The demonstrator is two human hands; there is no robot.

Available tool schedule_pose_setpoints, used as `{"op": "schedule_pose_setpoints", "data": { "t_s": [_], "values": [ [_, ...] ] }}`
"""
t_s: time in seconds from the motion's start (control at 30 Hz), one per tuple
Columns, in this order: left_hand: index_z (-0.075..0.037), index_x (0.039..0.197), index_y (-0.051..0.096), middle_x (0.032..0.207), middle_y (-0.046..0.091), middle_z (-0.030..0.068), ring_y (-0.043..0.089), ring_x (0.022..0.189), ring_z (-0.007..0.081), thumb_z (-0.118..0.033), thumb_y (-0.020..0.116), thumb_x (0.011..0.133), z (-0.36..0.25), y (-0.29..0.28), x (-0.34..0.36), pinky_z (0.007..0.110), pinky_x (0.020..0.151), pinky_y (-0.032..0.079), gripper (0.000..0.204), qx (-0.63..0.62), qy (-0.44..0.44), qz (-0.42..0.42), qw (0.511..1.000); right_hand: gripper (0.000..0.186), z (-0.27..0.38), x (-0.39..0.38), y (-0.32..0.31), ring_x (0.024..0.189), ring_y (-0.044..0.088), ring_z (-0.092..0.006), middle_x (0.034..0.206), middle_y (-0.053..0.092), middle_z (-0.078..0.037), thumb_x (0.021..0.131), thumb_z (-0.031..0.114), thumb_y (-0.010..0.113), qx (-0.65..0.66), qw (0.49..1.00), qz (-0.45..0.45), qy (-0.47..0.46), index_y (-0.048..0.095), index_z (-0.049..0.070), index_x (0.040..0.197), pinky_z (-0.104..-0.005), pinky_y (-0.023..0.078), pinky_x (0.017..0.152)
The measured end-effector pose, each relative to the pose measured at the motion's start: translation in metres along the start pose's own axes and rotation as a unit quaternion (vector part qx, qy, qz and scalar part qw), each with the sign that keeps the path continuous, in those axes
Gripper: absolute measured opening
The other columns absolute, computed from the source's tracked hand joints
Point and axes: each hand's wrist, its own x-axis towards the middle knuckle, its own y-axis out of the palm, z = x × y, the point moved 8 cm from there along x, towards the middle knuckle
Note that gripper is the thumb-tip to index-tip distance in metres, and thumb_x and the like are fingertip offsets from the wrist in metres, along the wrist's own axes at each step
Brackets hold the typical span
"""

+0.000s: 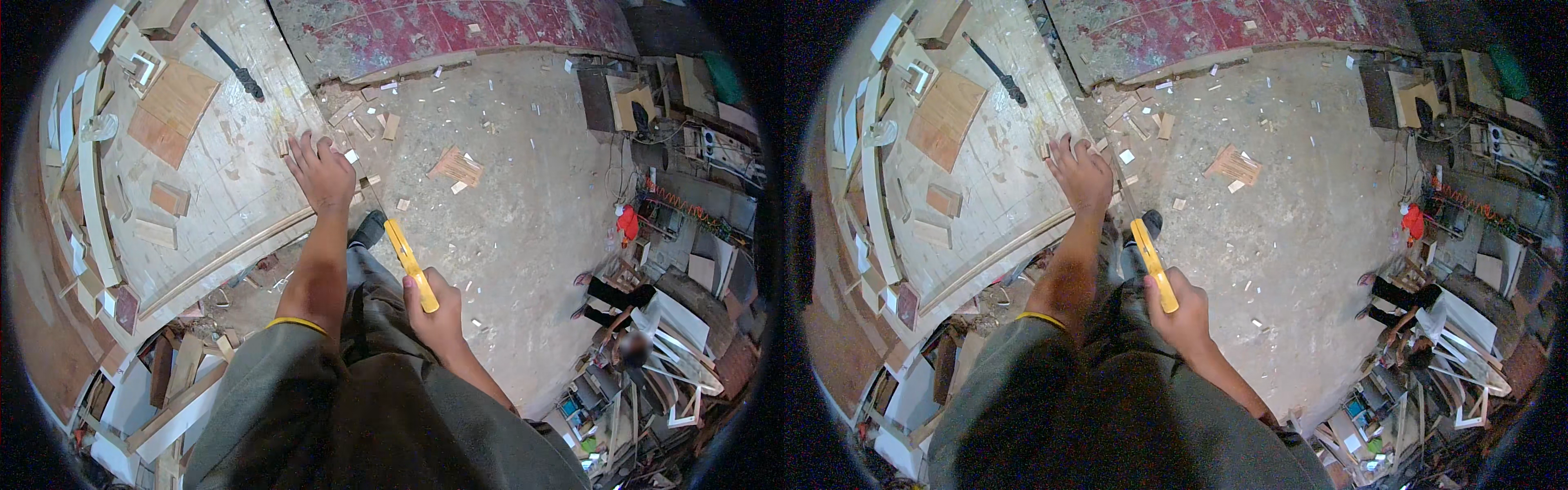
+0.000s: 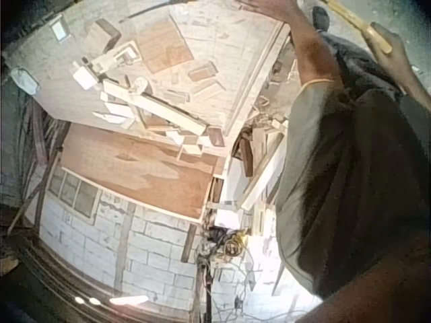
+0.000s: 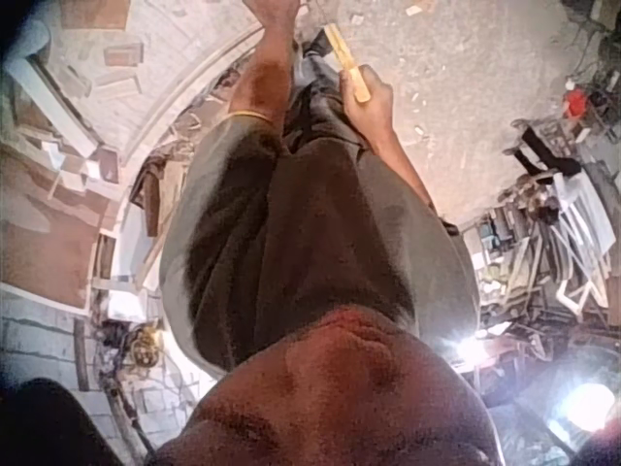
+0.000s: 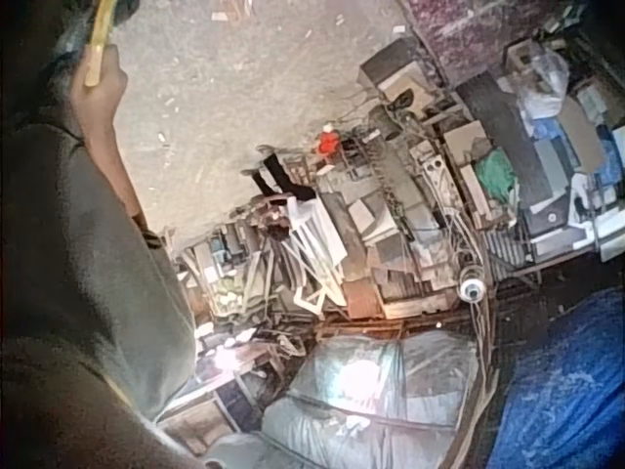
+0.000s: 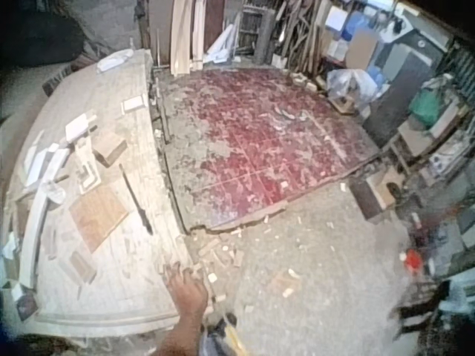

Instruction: Sawing a small piece of wood with a hand saw

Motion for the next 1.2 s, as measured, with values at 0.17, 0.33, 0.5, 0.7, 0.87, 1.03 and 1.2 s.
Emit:
{"op": "schedule_pose_setpoints", "data": {
  "t_s": [0.17,0.33,0.5,0.7,0.87,1.03,1.2],
  "values": [
    [-0.01,0.115,0.062,0.144,0.046,0.0135,0.026,0.149,0.0378,-0.014,0.058,0.084,0.002,0.002,0.0,0.059,0.121,0.016,0.031,0.026,-0.016,0.038,0.999,0.029,-0.007,0.006,0.0,0.049,0.058,-0.0221,0.058,0.056,-0.014,0.097,0.021,0.067,0.019,1.0,-0.009,0.011,0.055,0.003,0.077,-0.0345,0.042,0.049],
    [-0.01,0.115,0.062,0.145,0.046,0.0129,0.026,0.149,0.038,-0.013,0.058,0.084,0.001,0.006,-0.001,0.058,0.121,0.017,0.032,0.029,-0.025,0.048,0.998,0.029,-0.018,-0.011,-0.008,0.049,0.053,-0.0158,0.058,0.055,-0.012,0.097,0.02,0.067,0.049,0.998,-0.013,0.041,0.055,0.002,0.078,-0.0318,0.042,0.049],
    [-0.008,0.112,0.061,0.143,0.048,0.0171,0.03,0.146,0.0415,-0.01,0.056,0.085,-0.002,0.001,-0.001,0.06,0.119,0.019,0.028,0.02,-0.007,0.037,0.999,0.026,-0.009,-0.007,-0.006,0.051,0.056,-0.0186,0.061,0.058,-0.014,0.097,0.021,0.068,0.041,0.995,0.008,0.095,0.058,0.002,0.082,-0.0335,0.045,0.052],
    [-0.008,0.112,0.062,0.142,0.048,0.0183,0.032,0.145,0.0435,-0.008,0.056,0.084,-0.002,0.002,0.003,0.062,0.119,0.019,0.029,0.017,-0.008,0.031,0.999,0.023,-0.019,-0.017,-0.006,0.056,0.063,-0.0325,0.067,0.061,-0.019,0.095,0.024,0.071,0.024,0.996,0.019,0.079,0.062,0.003,0.089,-0.0385,0.05,0.056],
    [-0.007,0.112,0.062,0.142,0.048,0.0191,0.032,0.144,0.0438,-0.007,0.056,0.083,-0.002,0.005,0.004,0.062,0.118,0.018,0.029,0.013,-0.005,0.044,0.999,0.022,-0.018,0.0,0.011,0.057,0.063,-0.0204,0.065,0.061,-0.014,0.096,0.023,0.068,0.022,0.992,0.049,0.116,0.065,0.002,0.091,-0.0336,0.049,0.057],
    [-0.008,0.114,0.062,0.142,0.048,0.017,0.03,0.146,0.0422,-0.007,0.057,0.083,-0.004,0.004,0.006,0.062,0.119,0.018,0.031,0.021,-0.002,0.039,0.999,0.023,-0.011,0.01,0.006,0.056,0.057,-0.0125,0.063,0.06,-0.011,0.098,0.02,0.067,0.039,0.994,0.017,0.101,0.064,-0.001,0.089,-0.0314,0.048,0.055],
    [-0.007,0.112,0.061,0.141,0.048,0.0184,0.032,0.144,0.0437,-0.005,0.056,0.084,0.002,0.004,0.009,0.063,0.118,0.018,0.029,0.024,0.002,0.019,1.0,0.021,-0.011,-0.007,-0.001,0.056,0.054,-0.0131,0.064,0.059,-0.013,0.097,0.018,0.068,0.051,0.996,0.0,0.073,0.064,0.0,0.088,-0.0322,0.046,0.055]
  ]
}}
